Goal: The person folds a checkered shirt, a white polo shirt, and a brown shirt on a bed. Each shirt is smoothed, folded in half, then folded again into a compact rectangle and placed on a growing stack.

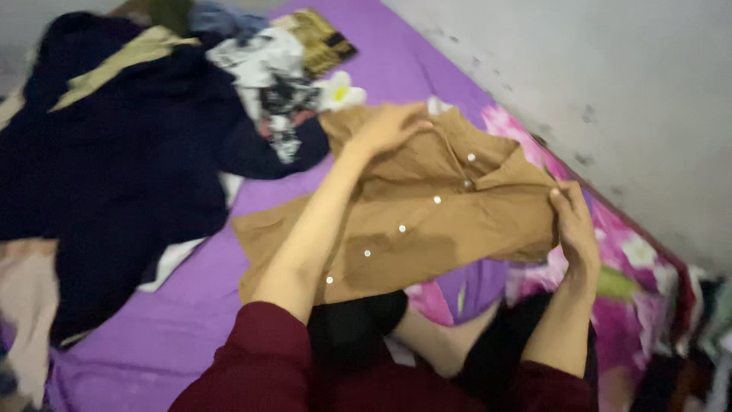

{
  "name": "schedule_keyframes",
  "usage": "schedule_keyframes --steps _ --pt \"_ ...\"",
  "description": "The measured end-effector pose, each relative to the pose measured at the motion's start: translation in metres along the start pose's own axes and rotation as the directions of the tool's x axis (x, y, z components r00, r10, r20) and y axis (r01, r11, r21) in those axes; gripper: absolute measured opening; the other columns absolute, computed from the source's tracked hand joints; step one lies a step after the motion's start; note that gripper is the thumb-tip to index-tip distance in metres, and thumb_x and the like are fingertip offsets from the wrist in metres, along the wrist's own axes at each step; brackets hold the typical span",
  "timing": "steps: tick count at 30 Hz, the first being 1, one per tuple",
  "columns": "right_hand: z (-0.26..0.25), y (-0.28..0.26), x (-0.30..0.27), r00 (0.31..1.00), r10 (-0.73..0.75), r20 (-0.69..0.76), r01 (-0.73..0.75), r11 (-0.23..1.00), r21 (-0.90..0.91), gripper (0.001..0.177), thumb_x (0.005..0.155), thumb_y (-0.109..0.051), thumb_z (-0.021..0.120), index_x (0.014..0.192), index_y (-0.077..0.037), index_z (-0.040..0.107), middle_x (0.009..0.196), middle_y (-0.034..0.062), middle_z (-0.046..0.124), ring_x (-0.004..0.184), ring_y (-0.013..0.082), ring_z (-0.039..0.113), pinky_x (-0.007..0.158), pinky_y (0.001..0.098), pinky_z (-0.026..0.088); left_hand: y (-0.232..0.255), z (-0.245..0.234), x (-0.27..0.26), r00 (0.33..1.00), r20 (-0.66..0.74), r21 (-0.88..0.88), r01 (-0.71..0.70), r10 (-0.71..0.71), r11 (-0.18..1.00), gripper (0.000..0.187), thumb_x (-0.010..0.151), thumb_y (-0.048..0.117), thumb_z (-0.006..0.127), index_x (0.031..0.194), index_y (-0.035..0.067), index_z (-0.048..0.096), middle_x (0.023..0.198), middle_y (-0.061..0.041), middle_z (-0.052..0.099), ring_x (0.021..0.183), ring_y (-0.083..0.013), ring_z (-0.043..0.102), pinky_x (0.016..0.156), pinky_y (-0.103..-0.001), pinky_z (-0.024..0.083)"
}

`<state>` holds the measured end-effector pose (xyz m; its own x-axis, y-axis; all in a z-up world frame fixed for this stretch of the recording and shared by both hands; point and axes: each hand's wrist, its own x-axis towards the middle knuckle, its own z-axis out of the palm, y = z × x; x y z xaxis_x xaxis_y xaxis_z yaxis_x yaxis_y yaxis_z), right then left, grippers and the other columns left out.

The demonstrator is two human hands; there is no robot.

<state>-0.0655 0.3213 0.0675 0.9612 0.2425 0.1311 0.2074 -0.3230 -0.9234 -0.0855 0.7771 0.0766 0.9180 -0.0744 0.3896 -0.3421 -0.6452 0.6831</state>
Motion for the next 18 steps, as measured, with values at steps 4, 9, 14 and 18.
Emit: schedule_keyframes --steps 4,9,14,18 --pt "-0.062 0.029 -0.038 0.990 0.100 -0.095 -0.100 0.995 0.009 0.022 0.102 -0.023 0.065 0.121 -0.012 0.063 0.072 -0.0081 0.043 0.059 0.0077 0.033 0.052 0.0276 0.024 0.064 0.027 0.059 0.965 0.159 0.221 -0.240 0.208 0.945 0.049 0.078 0.032 0.082 0.121 0.011 0.068 0.112 -0.015 0.065 0.112 -0.0399 0.056 0.091 -0.064 0.038" --pt "-0.134 0.076 -0.092 0.992 0.108 -0.072 -0.122 0.962 -0.246 0.029 0.079 -0.019 0.082 0.106 -0.011 0.072 0.069 -0.0098 0.052 0.060 0.0034 0.041 0.051 0.0254 0.033 0.107 0.116 0.096 0.981 0.098 0.589 -0.191 0.165 0.785 0.026 0.068 0.029 0.085 0.088 0.014 0.077 0.113 -0.011 0.063 0.118 -0.0339 0.056 0.098 -0.062 0.040" --pt "-0.195 0.107 -0.128 0.931 -0.003 -0.365 -0.106 0.954 -0.279 0.023 0.098 -0.018 0.077 0.098 0.001 0.065 0.078 0.0027 0.054 0.074 0.0113 0.045 0.065 0.0303 0.038 0.146 0.230 0.139 0.980 -0.120 0.484 -0.080 0.156 0.872 0.005 0.088 0.014 0.075 0.089 0.008 0.075 0.112 -0.016 0.064 0.107 -0.0376 0.061 0.086 -0.055 0.048" --pt "-0.248 0.083 -0.149 0.702 -0.237 -0.672 -0.024 0.934 -0.355 0.018 0.107 -0.012 0.061 0.117 0.002 0.065 0.101 0.0078 0.067 0.095 0.0148 0.061 0.087 0.0322 0.050 0.210 0.298 0.181 0.915 -0.267 0.044 -0.302 0.302 0.952 0.018 0.087 0.006 0.069 0.106 0.004 0.071 0.105 -0.019 0.066 0.098 -0.0425 0.063 0.085 -0.053 0.050"
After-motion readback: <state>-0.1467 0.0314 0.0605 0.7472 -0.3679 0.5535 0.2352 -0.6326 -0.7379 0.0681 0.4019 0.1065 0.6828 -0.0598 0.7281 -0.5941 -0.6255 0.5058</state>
